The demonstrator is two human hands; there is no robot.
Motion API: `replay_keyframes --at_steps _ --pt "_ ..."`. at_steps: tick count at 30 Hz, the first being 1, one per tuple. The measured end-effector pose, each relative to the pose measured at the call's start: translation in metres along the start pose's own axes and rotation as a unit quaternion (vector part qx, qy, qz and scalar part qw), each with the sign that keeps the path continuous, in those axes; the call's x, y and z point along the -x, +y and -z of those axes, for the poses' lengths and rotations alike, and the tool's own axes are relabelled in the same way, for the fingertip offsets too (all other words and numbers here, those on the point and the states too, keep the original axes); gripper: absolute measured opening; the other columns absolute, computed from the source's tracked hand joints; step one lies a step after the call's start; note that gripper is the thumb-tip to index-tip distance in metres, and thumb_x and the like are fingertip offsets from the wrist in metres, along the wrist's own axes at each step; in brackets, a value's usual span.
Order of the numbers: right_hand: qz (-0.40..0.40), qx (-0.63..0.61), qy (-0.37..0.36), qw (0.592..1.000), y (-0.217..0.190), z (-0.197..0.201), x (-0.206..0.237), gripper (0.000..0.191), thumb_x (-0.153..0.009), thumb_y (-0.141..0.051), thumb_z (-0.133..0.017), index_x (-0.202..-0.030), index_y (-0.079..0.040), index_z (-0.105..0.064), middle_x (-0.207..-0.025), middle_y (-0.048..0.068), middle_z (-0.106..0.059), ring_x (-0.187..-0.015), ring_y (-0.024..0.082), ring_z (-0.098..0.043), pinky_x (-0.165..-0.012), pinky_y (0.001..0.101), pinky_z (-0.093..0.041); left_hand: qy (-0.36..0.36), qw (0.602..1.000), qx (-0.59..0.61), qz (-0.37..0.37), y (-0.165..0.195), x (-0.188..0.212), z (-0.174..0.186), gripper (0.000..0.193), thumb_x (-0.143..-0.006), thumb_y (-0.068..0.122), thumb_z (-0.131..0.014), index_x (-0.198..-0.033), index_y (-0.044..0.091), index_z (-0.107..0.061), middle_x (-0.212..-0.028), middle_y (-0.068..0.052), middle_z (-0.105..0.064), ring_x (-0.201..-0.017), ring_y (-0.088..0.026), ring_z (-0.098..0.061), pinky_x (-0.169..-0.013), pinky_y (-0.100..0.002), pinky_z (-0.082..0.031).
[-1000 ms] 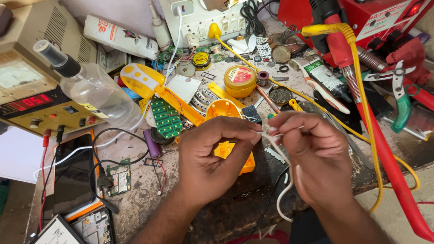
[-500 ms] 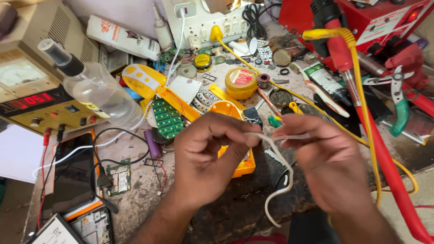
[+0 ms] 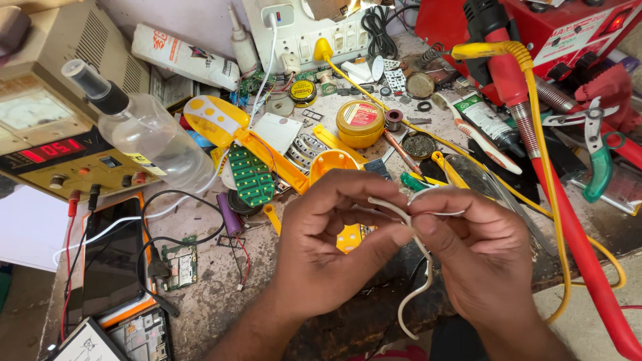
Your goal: The person strips the insulation from a white cable, twists the exposed wires, and uses a soldering iron to solder the wires to a small green circuit board. The person then uses wire cutters to trim excess wire and continues to manipulate the cable and circuit board.
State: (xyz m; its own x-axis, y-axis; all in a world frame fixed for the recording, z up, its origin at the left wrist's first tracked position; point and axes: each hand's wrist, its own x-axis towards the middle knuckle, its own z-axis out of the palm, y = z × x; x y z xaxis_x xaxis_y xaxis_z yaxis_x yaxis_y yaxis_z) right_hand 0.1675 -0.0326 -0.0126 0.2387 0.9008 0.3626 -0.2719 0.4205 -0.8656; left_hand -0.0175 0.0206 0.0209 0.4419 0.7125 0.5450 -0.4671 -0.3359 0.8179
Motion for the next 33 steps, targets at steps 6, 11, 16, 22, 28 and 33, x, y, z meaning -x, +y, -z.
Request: replay_keyframes --at_steps 6,11,16,22,28,33 --pt "0.026 0.051 -0.007 0.998 -0.001 -0.004 0.002 0.015 -0.097 0.002 -0.07 -0.112 0.005 -0.071 -0.109 0.01 -0.07 -0.088 0.009 -0.063 -0.071 0.0196 -0.049 0.016 0.998 -0.055 0.038 -0.003 -0.006 0.0 0.02 -0.097 -0.003 -0.076 -0.115 -0.004 -0.069 -0.106 -0.01 -0.075 -0.099 -0.013 -0.074 -0.09 -0.028 -0.062" --pt "0.056 0.014 -0.036 0.998 0.003 0.002 0.002 0.013 -0.1 0.004 -0.068 -0.113 0.005 -0.071 -0.115 0.012 -0.068 -0.098 0.012 -0.066 -0.082 0.0225 -0.053 0.005 0.998 -0.052 0.034 -0.004 -0.004 0.001 0.018 -0.095 -0.003 -0.076 -0.112 -0.003 -0.068 -0.107 -0.009 -0.075 -0.1 -0.013 -0.075 -0.09 -0.027 -0.063" --pt "0.087 -0.009 -0.045 0.995 0.006 0.008 0.003 0.012 -0.103 0.006 -0.07 -0.114 0.008 -0.069 -0.112 0.018 -0.069 -0.103 0.018 -0.068 -0.095 0.0305 -0.055 -0.001 0.999 -0.03 0.028 -0.003 -0.001 -0.003 0.016 -0.097 -0.006 -0.075 -0.109 -0.003 -0.065 -0.108 -0.011 -0.074 -0.105 -0.013 -0.073 -0.094 -0.029 -0.063" --pt "-0.013 -0.132 -0.031 0.991 0.001 0.016 0.004 0.022 -0.106 -0.001 -0.06 -0.121 0.013 -0.067 -0.119 0.025 -0.07 -0.112 0.028 -0.069 -0.103 0.0412 -0.052 0.014 1.0 -0.008 0.02 0.0 -0.002 -0.005 0.02 -0.098 -0.007 -0.074 -0.111 -0.002 -0.06 -0.111 -0.011 -0.074 -0.106 -0.014 -0.074 -0.095 -0.029 -0.063" --pt "-0.007 -0.111 -0.043 0.993 0.001 0.016 0.003 0.02 -0.104 0.001 -0.062 -0.121 0.01 -0.068 -0.12 0.021 -0.07 -0.113 0.027 -0.068 -0.105 0.0417 -0.053 0.036 0.996 0.052 0.055 0.0 -0.003 -0.003 0.02 -0.097 -0.007 -0.072 -0.111 -0.003 -0.058 -0.108 -0.013 -0.074 -0.101 -0.014 -0.074 -0.089 -0.028 -0.062" --pt "0.007 -0.079 -0.063 0.995 0.003 0.012 0.001 0.019 -0.104 0.001 -0.067 -0.12 0.01 -0.07 -0.116 0.019 -0.069 -0.107 0.024 -0.067 -0.098 0.0392 -0.054 0.057 0.988 0.109 0.091 -0.005 -0.005 -0.003 0.019 -0.097 -0.007 -0.07 -0.11 -0.003 -0.057 -0.1 -0.014 -0.073 -0.09 -0.016 -0.073 -0.077 -0.029 -0.062"
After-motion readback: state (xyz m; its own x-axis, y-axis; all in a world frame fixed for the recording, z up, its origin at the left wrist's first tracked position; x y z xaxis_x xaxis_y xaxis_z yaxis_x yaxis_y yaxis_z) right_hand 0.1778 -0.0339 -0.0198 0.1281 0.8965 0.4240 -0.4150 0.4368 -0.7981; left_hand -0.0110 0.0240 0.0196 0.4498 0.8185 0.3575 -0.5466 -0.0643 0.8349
